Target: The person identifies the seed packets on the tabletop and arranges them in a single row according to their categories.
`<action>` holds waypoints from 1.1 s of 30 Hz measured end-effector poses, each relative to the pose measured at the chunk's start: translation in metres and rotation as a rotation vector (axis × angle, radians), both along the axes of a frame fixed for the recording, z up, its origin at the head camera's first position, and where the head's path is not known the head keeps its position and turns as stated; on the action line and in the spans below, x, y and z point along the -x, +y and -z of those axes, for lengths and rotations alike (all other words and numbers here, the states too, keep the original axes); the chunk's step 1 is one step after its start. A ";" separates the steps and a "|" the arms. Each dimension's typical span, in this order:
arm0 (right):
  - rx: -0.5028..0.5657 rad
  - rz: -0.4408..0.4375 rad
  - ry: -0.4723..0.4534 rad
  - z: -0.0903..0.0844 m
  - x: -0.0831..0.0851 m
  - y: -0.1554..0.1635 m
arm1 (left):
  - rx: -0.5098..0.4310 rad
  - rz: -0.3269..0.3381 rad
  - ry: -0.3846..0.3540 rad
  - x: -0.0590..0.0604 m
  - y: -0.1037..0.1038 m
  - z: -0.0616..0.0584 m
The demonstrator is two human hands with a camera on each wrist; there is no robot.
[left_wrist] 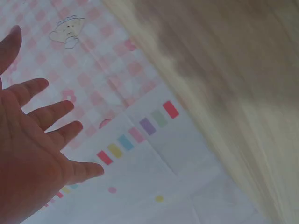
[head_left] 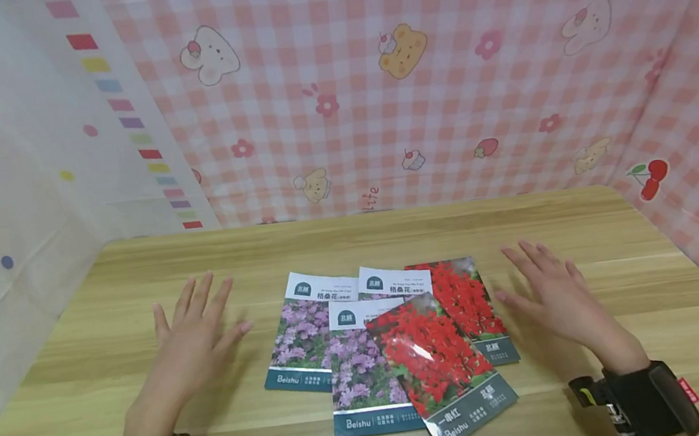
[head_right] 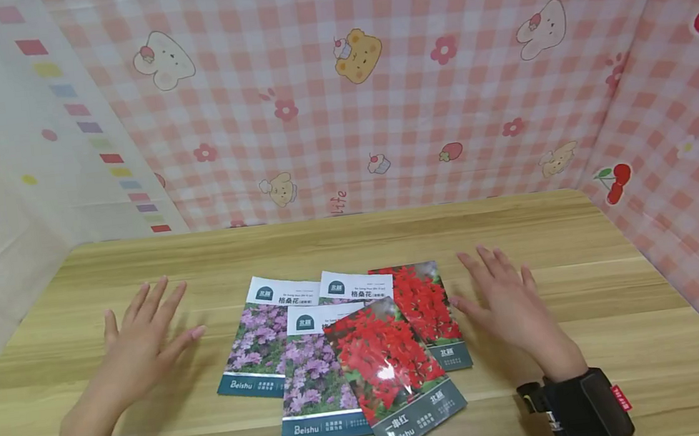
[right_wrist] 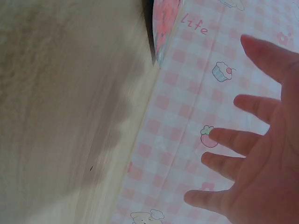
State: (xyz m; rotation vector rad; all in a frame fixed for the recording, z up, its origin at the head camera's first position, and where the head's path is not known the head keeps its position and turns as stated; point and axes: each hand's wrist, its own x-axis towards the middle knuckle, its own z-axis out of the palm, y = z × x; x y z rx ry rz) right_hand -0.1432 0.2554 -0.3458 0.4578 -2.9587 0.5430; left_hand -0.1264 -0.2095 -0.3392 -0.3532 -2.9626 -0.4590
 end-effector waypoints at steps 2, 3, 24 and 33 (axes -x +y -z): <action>0.018 0.012 0.027 -0.001 0.000 0.000 | -0.016 -0.003 0.011 -0.001 0.001 -0.003; 0.034 0.017 0.042 -0.001 0.000 -0.001 | -0.029 -0.002 0.017 -0.002 0.002 -0.004; 0.201 0.009 0.156 -0.021 -0.018 -0.034 | -0.351 -0.002 0.024 -0.018 0.038 -0.031; 0.201 -0.087 0.196 -0.029 -0.032 -0.065 | -0.493 -0.034 -0.029 -0.020 0.050 -0.031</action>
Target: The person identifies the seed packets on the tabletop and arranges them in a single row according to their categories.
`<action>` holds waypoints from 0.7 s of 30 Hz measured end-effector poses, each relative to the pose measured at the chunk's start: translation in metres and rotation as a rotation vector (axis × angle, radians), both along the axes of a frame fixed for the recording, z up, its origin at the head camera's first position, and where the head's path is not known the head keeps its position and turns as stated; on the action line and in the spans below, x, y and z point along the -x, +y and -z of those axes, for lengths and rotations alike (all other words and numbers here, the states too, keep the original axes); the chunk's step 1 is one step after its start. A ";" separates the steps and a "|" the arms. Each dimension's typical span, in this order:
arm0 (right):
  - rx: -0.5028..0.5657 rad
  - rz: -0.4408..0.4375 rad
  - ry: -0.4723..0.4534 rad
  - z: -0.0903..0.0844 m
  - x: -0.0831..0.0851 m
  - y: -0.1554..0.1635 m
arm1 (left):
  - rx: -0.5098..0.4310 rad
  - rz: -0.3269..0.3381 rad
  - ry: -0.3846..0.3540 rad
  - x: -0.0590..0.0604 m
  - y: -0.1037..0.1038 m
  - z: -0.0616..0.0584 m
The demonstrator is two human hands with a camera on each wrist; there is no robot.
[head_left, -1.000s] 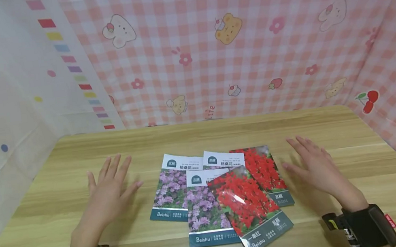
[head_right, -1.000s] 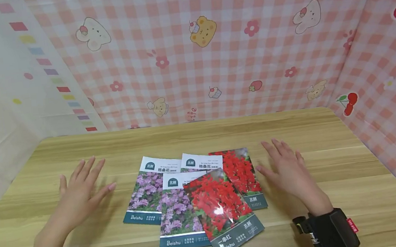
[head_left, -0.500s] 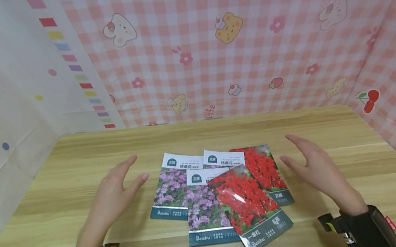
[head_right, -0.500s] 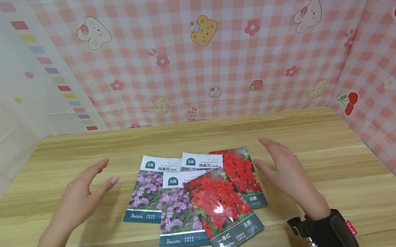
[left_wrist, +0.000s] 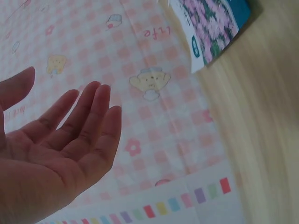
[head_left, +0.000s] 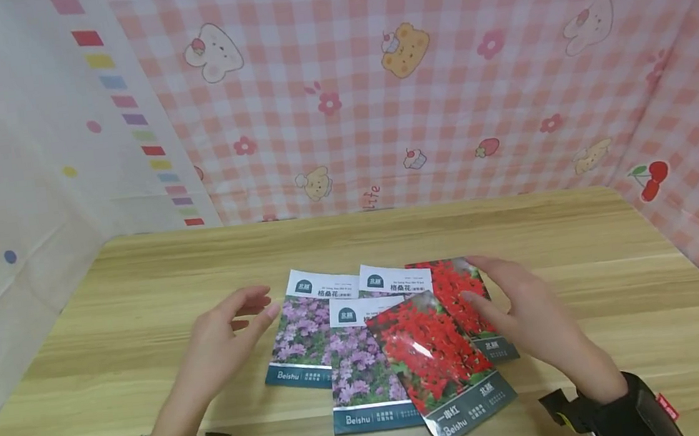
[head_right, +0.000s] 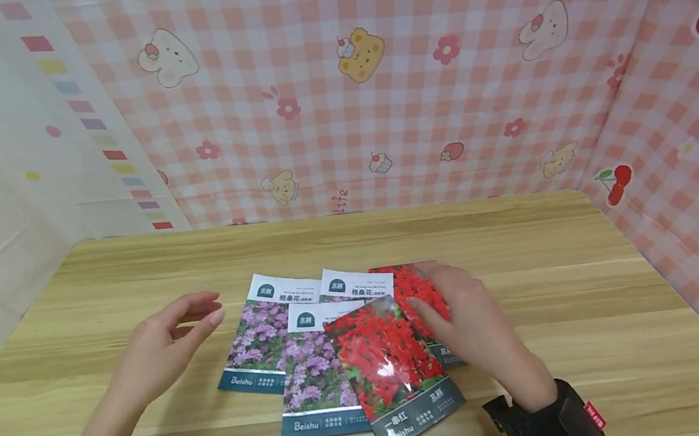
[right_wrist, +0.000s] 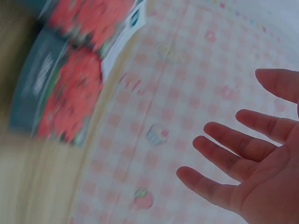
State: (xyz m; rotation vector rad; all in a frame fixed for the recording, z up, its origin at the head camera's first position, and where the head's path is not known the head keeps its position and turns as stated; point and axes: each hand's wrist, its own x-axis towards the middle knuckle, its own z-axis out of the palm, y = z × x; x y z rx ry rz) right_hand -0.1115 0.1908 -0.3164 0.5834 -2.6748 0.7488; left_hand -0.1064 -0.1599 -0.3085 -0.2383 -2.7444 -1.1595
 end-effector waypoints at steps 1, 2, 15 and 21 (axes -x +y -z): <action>-0.002 -0.016 0.004 -0.001 -0.001 -0.004 | -0.010 -0.007 -0.015 0.000 0.001 0.000; -0.005 -0.032 0.012 -0.001 -0.002 -0.009 | -0.016 -0.016 -0.031 0.000 0.002 0.000; -0.090 -0.397 -0.111 0.003 -0.001 -0.074 | 0.050 0.003 -0.284 0.011 -0.005 0.024; -0.204 -0.534 -0.292 0.015 -0.001 -0.096 | 0.101 0.008 -0.310 0.016 -0.010 0.035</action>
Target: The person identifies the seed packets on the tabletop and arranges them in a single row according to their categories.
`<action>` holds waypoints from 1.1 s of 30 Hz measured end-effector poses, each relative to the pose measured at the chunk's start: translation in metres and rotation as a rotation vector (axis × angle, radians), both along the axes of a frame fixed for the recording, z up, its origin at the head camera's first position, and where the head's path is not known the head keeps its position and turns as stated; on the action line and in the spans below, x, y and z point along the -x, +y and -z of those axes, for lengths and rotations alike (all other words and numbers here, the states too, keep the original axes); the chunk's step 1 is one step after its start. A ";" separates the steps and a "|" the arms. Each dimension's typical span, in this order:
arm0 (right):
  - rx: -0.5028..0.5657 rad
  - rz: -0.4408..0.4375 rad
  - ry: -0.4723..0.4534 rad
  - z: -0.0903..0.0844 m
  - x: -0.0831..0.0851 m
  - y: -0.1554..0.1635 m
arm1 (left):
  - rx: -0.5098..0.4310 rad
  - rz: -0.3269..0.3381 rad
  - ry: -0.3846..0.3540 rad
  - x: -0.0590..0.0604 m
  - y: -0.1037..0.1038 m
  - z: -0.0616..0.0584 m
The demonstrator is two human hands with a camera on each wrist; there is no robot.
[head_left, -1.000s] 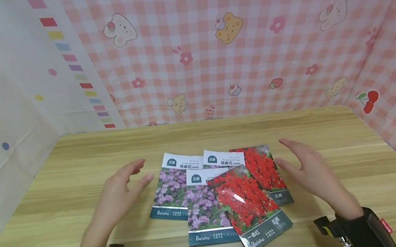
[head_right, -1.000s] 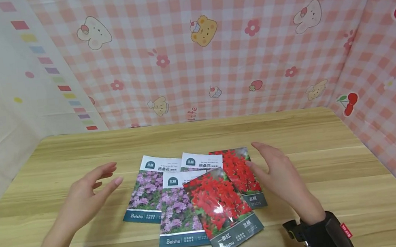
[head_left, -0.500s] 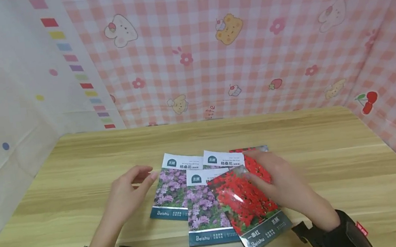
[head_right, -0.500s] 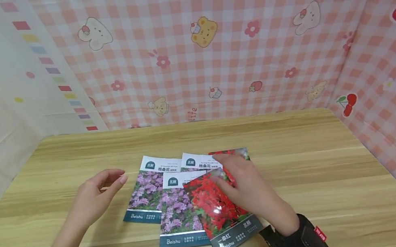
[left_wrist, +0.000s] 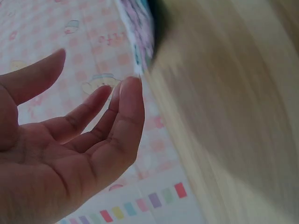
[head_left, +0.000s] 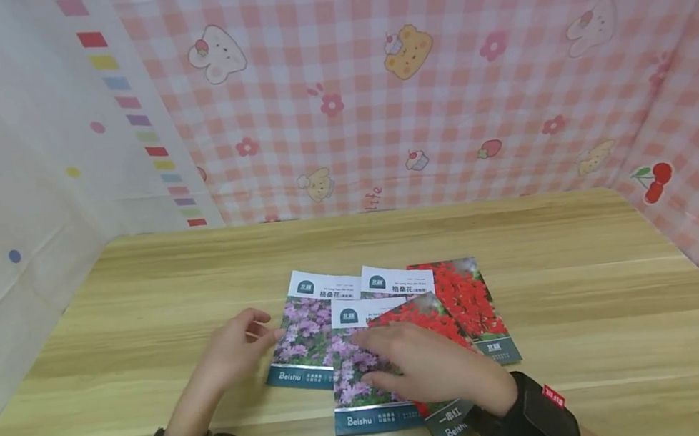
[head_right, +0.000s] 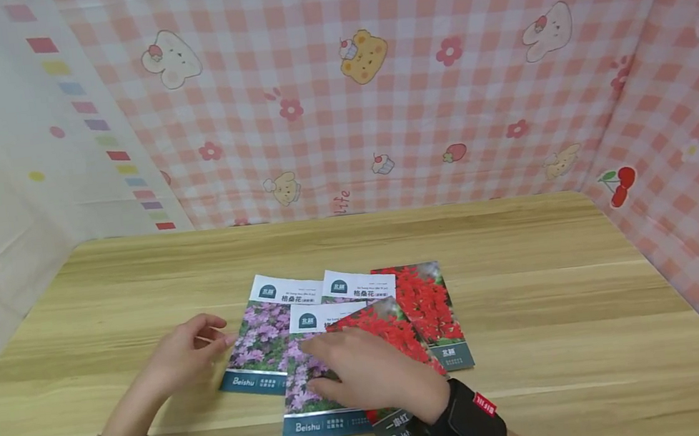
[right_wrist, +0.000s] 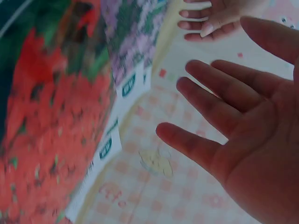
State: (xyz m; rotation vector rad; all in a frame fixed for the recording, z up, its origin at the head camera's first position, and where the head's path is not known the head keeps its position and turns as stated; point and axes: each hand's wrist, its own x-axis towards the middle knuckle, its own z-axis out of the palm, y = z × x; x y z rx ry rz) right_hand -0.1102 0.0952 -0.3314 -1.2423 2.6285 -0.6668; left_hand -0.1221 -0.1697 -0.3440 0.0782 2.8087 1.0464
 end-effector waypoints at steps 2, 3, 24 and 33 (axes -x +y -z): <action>-0.043 -0.026 -0.024 0.003 -0.001 -0.005 | 0.021 0.000 -0.014 0.001 -0.002 0.002; -0.059 -0.040 -0.020 0.005 -0.001 -0.007 | 0.032 0.000 -0.024 0.001 -0.003 0.003; -0.253 -0.162 -0.044 0.015 -0.005 -0.018 | 0.015 0.013 -0.145 -0.001 0.005 0.007; -0.243 -0.165 -0.067 0.016 -0.004 -0.017 | 0.083 0.042 -0.105 0.000 0.006 0.007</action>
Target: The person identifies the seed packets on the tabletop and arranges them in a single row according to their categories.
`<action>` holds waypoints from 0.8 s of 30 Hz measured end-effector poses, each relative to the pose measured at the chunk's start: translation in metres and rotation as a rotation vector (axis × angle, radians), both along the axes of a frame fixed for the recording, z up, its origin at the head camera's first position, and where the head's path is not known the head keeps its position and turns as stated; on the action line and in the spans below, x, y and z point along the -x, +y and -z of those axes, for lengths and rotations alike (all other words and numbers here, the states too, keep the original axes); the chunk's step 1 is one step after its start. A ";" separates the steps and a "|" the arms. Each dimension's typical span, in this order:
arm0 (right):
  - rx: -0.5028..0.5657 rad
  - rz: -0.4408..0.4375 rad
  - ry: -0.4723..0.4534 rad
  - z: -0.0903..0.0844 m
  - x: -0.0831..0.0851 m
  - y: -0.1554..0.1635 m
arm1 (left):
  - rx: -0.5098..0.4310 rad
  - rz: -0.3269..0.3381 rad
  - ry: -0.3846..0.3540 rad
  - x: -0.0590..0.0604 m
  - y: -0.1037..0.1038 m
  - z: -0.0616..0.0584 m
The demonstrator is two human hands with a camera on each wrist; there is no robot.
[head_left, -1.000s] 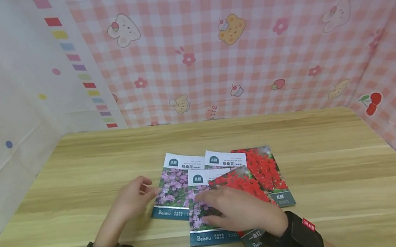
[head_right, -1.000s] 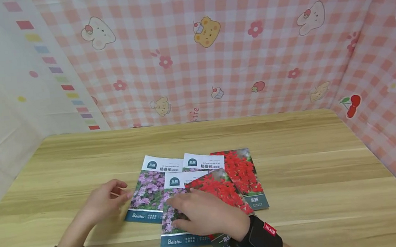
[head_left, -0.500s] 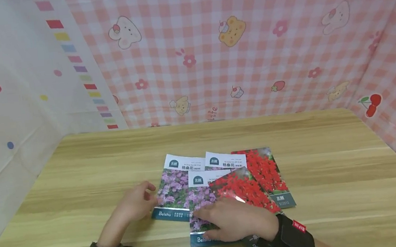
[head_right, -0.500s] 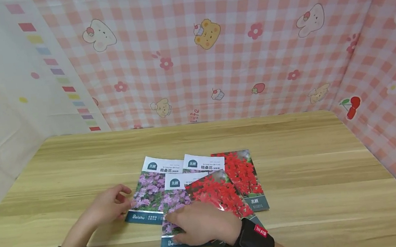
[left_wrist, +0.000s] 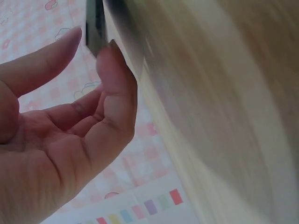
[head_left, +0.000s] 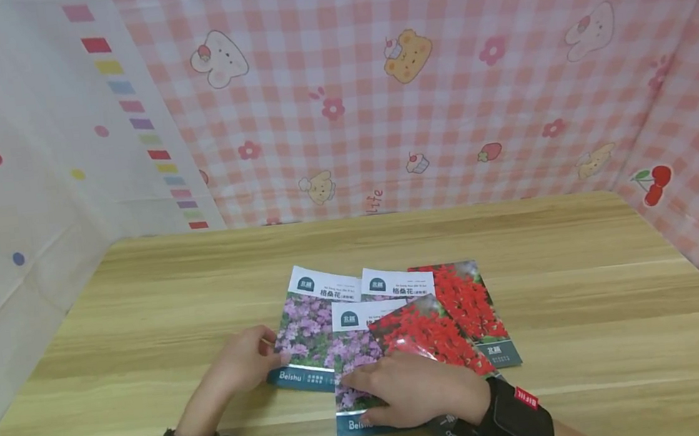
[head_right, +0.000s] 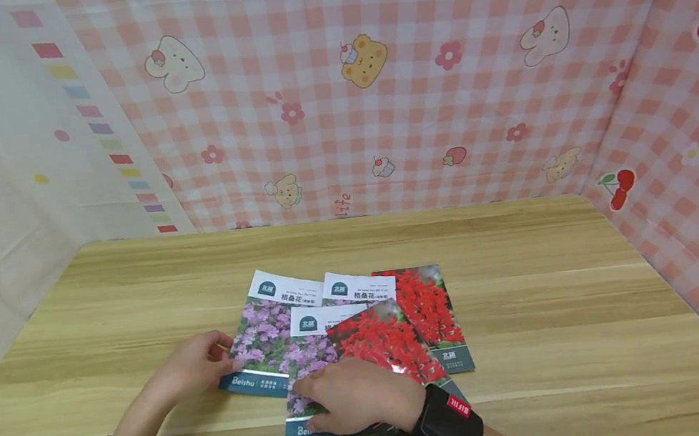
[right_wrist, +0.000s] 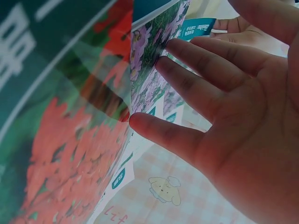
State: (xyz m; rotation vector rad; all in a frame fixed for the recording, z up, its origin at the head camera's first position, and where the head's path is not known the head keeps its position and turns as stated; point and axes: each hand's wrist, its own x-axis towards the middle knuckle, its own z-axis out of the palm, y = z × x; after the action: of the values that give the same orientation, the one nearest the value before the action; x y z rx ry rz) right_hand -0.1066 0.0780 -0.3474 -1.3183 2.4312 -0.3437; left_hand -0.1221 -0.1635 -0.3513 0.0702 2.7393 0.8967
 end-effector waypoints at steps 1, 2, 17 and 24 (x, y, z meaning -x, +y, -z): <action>-0.001 0.000 -0.007 0.000 0.000 0.000 | -0.004 -0.003 0.005 0.000 0.000 0.000; -0.001 -0.001 -0.012 0.000 0.000 0.000 | -0.010 -0.007 0.011 0.000 0.001 0.000; -0.022 0.004 -0.017 0.001 0.000 0.005 | -0.177 -0.055 0.058 -0.004 0.003 -0.007; -0.053 0.041 -0.017 0.000 0.000 0.008 | -0.197 -0.072 0.064 -0.006 -0.003 -0.014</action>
State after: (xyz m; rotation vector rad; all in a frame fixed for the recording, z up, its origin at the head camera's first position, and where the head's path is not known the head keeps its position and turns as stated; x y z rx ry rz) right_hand -0.1063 0.0860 -0.3470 -1.2399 2.4392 -0.2978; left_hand -0.1166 -0.1661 -0.3371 0.0383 2.7181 1.2014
